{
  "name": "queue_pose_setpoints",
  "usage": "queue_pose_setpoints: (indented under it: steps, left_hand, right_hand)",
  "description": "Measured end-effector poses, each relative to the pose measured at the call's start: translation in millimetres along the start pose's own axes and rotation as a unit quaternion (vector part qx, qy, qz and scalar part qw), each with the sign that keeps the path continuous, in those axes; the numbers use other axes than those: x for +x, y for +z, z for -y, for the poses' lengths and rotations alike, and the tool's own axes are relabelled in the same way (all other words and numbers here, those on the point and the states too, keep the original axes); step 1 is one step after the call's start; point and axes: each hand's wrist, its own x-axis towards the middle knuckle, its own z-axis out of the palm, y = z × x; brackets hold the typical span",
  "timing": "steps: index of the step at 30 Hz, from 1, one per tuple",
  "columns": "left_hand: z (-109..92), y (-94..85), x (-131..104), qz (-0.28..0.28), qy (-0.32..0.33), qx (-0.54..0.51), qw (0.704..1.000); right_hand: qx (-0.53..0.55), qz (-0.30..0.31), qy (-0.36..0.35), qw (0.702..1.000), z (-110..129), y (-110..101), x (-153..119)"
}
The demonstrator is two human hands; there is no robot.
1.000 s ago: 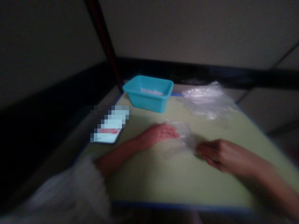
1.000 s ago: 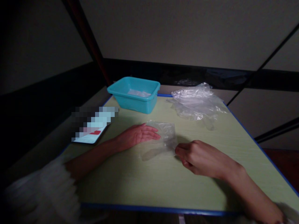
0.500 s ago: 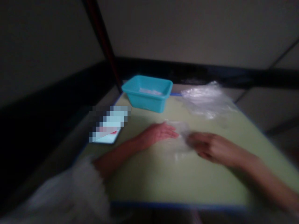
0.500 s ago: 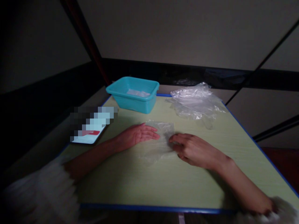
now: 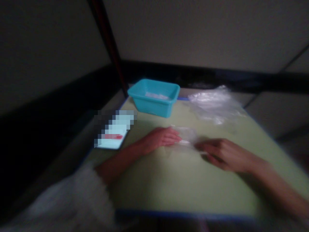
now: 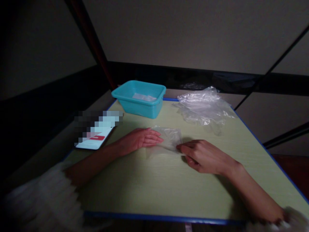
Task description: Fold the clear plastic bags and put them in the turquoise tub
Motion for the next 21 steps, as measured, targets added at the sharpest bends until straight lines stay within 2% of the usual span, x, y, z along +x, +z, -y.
queue_pose_setpoints:
  steps: [4,9,16,21]
  left_hand:
    - [-2,-5.3,-6,-0.048,-0.001,0.038,0.998]
    - [-8,-4.1,-8,-0.11,0.002,0.098,0.989]
    - [-11,-1.5,-5,-0.163,0.001,0.182,0.97]
    - [-11,-2.9,-4,-0.178,0.008,0.24,0.954]
  right_hand:
    - [-0.011,0.017,0.008,1.0,-4,1,0]
    - [0.012,-0.023,0.03,0.999,-12,3,3]
    - [0.177,-0.066,0.076,0.979,-25,3,11]
    - [0.31,-0.091,0.148,0.935,-27,10,18]
